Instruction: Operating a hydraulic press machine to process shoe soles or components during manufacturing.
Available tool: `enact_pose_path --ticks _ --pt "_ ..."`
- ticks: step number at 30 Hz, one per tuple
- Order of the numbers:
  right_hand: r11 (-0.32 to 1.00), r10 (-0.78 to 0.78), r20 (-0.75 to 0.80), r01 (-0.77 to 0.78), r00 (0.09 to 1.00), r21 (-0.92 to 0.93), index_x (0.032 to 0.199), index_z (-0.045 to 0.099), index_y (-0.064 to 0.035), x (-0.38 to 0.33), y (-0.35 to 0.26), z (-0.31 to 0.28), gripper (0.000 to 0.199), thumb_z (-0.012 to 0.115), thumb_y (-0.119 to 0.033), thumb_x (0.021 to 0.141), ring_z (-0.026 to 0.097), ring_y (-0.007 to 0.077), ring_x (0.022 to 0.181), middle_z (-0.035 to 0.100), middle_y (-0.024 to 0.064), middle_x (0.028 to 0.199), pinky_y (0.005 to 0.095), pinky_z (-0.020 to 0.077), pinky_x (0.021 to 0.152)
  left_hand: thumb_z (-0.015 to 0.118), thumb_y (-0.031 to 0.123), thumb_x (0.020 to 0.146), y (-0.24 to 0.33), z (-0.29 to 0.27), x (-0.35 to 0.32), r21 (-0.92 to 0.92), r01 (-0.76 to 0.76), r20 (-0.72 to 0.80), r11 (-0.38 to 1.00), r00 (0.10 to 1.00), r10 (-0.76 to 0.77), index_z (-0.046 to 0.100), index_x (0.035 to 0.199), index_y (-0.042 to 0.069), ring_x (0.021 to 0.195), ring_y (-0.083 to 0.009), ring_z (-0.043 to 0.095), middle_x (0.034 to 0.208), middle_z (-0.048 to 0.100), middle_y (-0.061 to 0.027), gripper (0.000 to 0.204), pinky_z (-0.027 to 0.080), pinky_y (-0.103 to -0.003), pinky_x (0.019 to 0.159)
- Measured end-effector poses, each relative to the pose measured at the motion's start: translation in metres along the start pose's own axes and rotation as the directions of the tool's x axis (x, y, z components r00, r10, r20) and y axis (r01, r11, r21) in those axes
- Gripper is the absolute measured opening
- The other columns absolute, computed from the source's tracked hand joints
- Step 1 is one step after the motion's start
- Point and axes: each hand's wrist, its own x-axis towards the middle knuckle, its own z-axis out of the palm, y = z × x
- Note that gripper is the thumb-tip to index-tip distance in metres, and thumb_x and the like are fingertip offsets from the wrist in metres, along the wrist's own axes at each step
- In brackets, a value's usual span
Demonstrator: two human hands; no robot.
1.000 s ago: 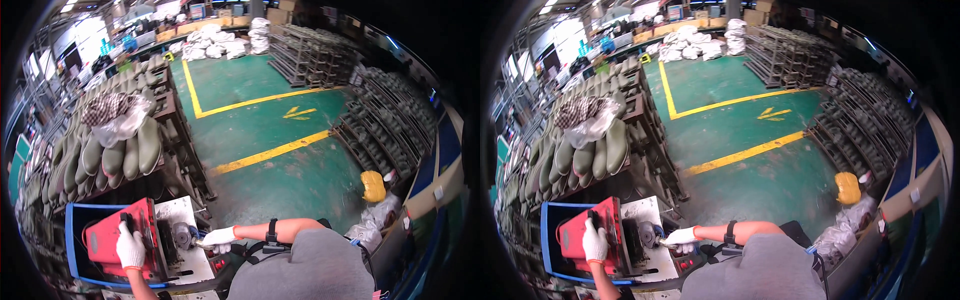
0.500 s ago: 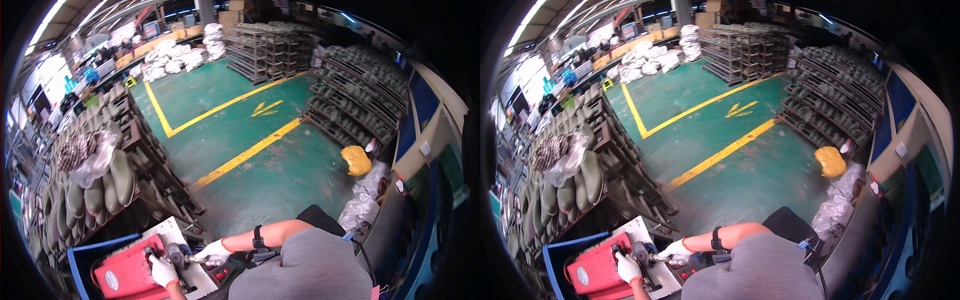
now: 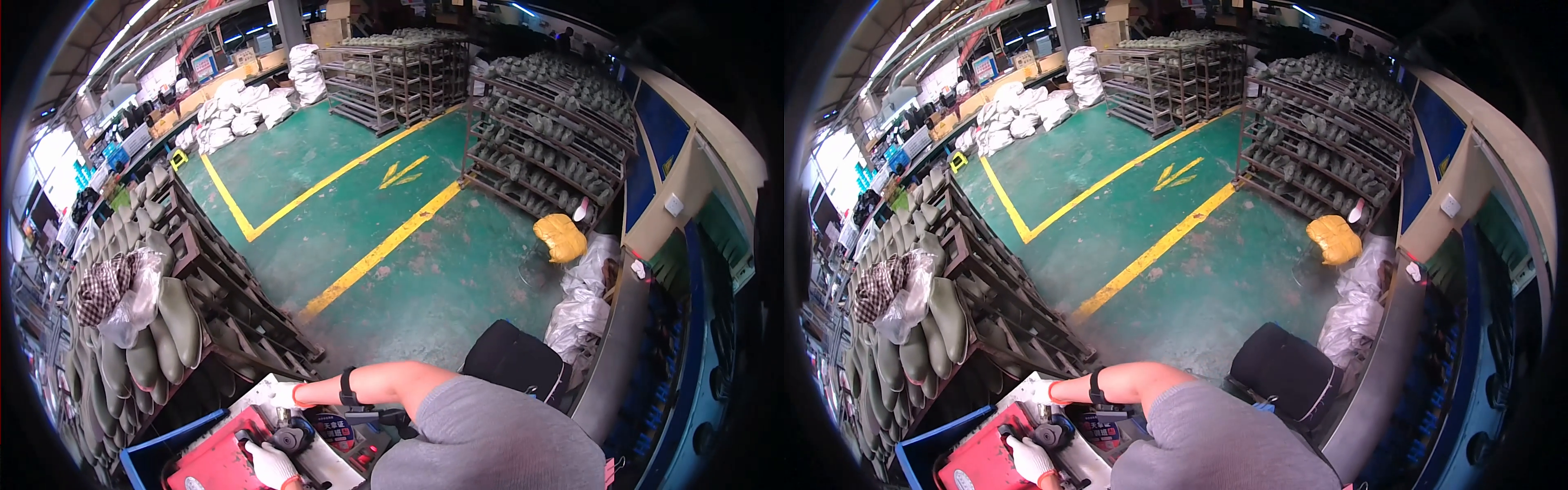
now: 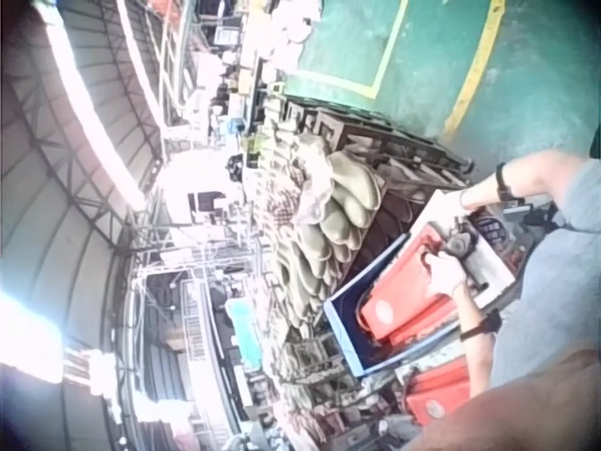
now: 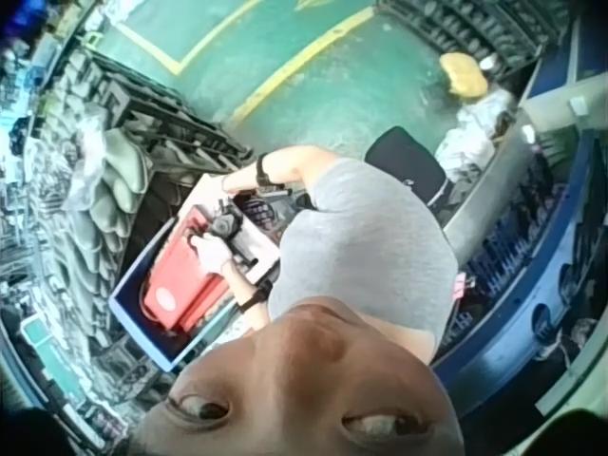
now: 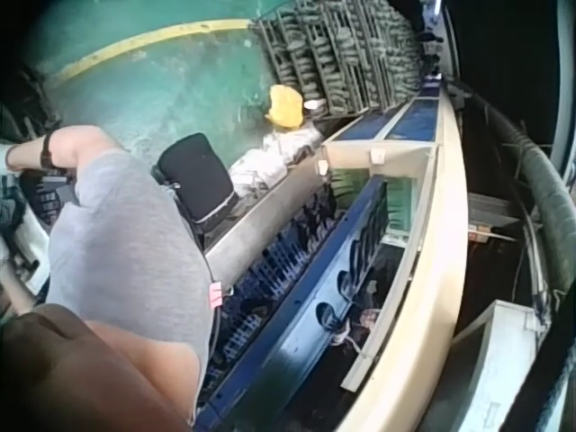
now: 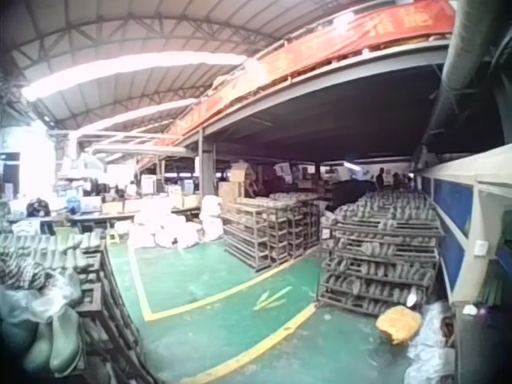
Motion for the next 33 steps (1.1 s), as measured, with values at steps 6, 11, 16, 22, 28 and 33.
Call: enact_pose_path --ticks 6,11,16,22,28,33 --pt "0.993 0.058 0.212 -0.034 0.976 -0.116 0.145 0.063 -0.0270 0.021 0.015 0.001 0.050 0.057 -0.018 0.096 0.062 0.0272 0.125 0.066 0.0113 0.141 0.0394 0.0482 0.107 0.055 0.027 0.102 0.009 -0.010 0.001 -0.015 0.009 -0.021 1.000 1.000 -0.009 0.049 0.141 0.006 0.078 -0.0422 0.072 0.092 0.074 -0.0232 0.045 0.057 -0.051 0.069" --pt "0.928 0.298 0.239 -0.221 0.924 -0.300 0.147 0.061 -0.0207 0.016 -0.013 -0.010 0.046 0.051 -0.030 0.103 0.062 0.0240 0.123 0.067 0.0101 0.139 0.0361 0.0477 0.106 0.044 0.034 0.106 0.029 -0.061 -0.017 -0.148 0.120 0.309 0.982 0.948 -0.070 0.033 0.161 0.014 0.129 -0.0421 0.060 0.155 0.050 -0.0237 0.060 0.046 -0.055 0.106" --pt "0.958 -0.284 0.361 0.279 0.888 0.065 0.137 0.061 -0.0091 0.019 -0.028 -0.007 0.036 0.059 -0.020 0.103 0.062 0.0220 0.113 0.068 0.0116 0.124 0.0369 0.0505 0.100 0.047 0.039 0.103 0.041 -0.076 -0.021 -0.068 0.048 0.146 0.997 0.989 -0.037 0.041 0.156 0.016 0.105 -0.0399 0.071 0.133 0.068 -0.0192 0.059 0.053 -0.057 0.087" --pt "0.990 -0.039 0.297 0.078 0.954 -0.121 0.137 0.060 -0.0091 0.025 -0.023 0.001 0.036 0.059 -0.020 0.103 0.062 0.0220 0.113 0.068 0.0116 0.124 0.0369 0.0504 0.100 0.047 0.043 0.102 0.035 -0.063 -0.018 0.003 0.037 0.117 0.999 0.992 -0.037 0.043 0.154 0.017 0.091 -0.0393 0.073 0.117 0.074 -0.0166 0.058 0.054 -0.057 0.079" --pt "0.989 -0.022 0.277 0.060 0.961 -0.132 0.137 0.060 -0.0090 0.023 -0.024 0.002 0.037 0.059 -0.021 0.103 0.062 0.0220 0.114 0.068 0.0115 0.124 0.0368 0.0503 0.100 0.048 0.042 0.103 0.028 -0.052 -0.017 -0.015 0.033 0.106 0.999 0.994 -0.032 0.043 0.154 0.015 0.091 -0.0381 0.074 0.117 0.074 -0.0168 0.058 0.056 -0.056 0.078" --pt "0.988 0.002 0.274 0.041 0.962 -0.150 0.138 0.060 -0.0090 0.018 -0.021 -0.001 0.037 0.058 -0.022 0.103 0.062 0.0220 0.114 0.068 0.0115 0.125 0.0367 0.0503 0.100 0.056 0.027 0.102 0.011 -0.016 -0.001 0.003 0.016 -0.029 1.000 0.999 -0.015 0.050 0.138 0.007 0.074 -0.0421 0.072 0.088 0.074 -0.0228 0.042 0.056 -0.052 0.065"
